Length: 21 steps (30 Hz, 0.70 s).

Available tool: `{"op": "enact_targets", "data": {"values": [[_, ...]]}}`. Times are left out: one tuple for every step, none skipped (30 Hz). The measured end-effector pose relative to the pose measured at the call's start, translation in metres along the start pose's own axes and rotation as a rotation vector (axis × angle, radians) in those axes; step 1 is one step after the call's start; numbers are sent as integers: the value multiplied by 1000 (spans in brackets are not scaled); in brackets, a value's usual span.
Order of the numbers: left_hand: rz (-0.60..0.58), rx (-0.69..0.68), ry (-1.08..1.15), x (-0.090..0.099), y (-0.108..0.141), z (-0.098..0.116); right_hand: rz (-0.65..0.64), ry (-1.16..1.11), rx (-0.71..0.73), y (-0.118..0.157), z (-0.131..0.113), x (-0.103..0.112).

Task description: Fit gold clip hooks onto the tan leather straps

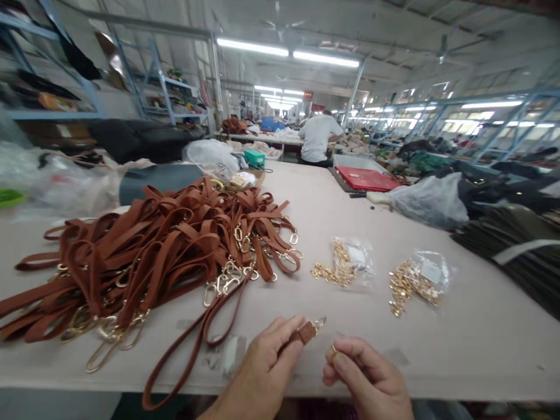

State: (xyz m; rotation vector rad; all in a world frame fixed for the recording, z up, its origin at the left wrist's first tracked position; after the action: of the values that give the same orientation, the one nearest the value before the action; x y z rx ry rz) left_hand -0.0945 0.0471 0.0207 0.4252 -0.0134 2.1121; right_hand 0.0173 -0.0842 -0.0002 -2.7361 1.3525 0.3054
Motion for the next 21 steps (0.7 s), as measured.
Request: {"op": "enact_targets", "data": {"values": [[-23, 9, 5, -4, 1, 1, -12, -49, -26, 2, 3, -1], [-45, 11, 10, -8, 2, 3, -21, -78, -54, 3, 6, -1], [-67, 3, 17, -11, 3, 5, -41, -94, -79, 4, 10, -1], [-88, -13, 26, -13, 3, 8, -66, -103, -95, 4, 13, 1], [-105, -31, 34, -15, 4, 10, -95, -110, -100, 4, 16, 2], [-115, -44, 41, -16, 4, 12, -124, -116, -98, 3, 18, 3], [-116, -51, 47, -17, 4, 14, -149, -121, -92, 3, 19, 3], [-118, -53, 49, -17, 4, 16, -162, -123, -88, 3, 19, 3], [-121, -52, 51, -17, 3, 16, -163, -120, -87, 3, 19, 4], [-127, -51, 56, -18, 3, 16, -156, -110, -87, 3, 18, 4], [-126, -50, 62, -18, 2, 16, -152, -97, -90, 3, 17, 4], [-127, -48, 66, -18, 2, 15, -150, -81, -94, 3, 16, 4], [-131, -46, 67, -19, 2, 14, -152, -65, -98, 2, 16, 4], [-137, -47, 60, -20, 2, 12, -157, -47, -99, 2, 15, 5], [-141, -53, 44, -20, 2, 10, -167, -28, -98, 2, 15, 6], [-145, -65, 19, -21, 2, 7, -176, -16, -95, 3, 16, 7], [-144, -85, -8, -22, 2, 5, -185, -12, -88, 3, 17, 8], [-146, -112, -36, -23, 1, 2, -195, -15, -79, 4, 19, 9], [-146, -141, -61, -24, 1, 0, -198, -30, -66, 4, 20, 10], [-155, -167, -84, -25, 0, -3, -193, -57, -52, 5, 22, 11], [-176, -186, -104, -27, -1, -5, -190, -91, -38, 5, 24, 11]]}}
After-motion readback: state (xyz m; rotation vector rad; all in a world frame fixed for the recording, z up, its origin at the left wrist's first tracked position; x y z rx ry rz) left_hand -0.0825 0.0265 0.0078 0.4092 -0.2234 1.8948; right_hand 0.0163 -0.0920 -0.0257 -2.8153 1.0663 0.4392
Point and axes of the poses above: each hand's wrist, its own y-axis away from the middle knuckle, its own x-axis out of the back of the hand, z = x × y, the point moved 2 cm from there along -y, towards the middle knuckle, and after that the axes turned 6 degrees about x, right-handed, at the moved point
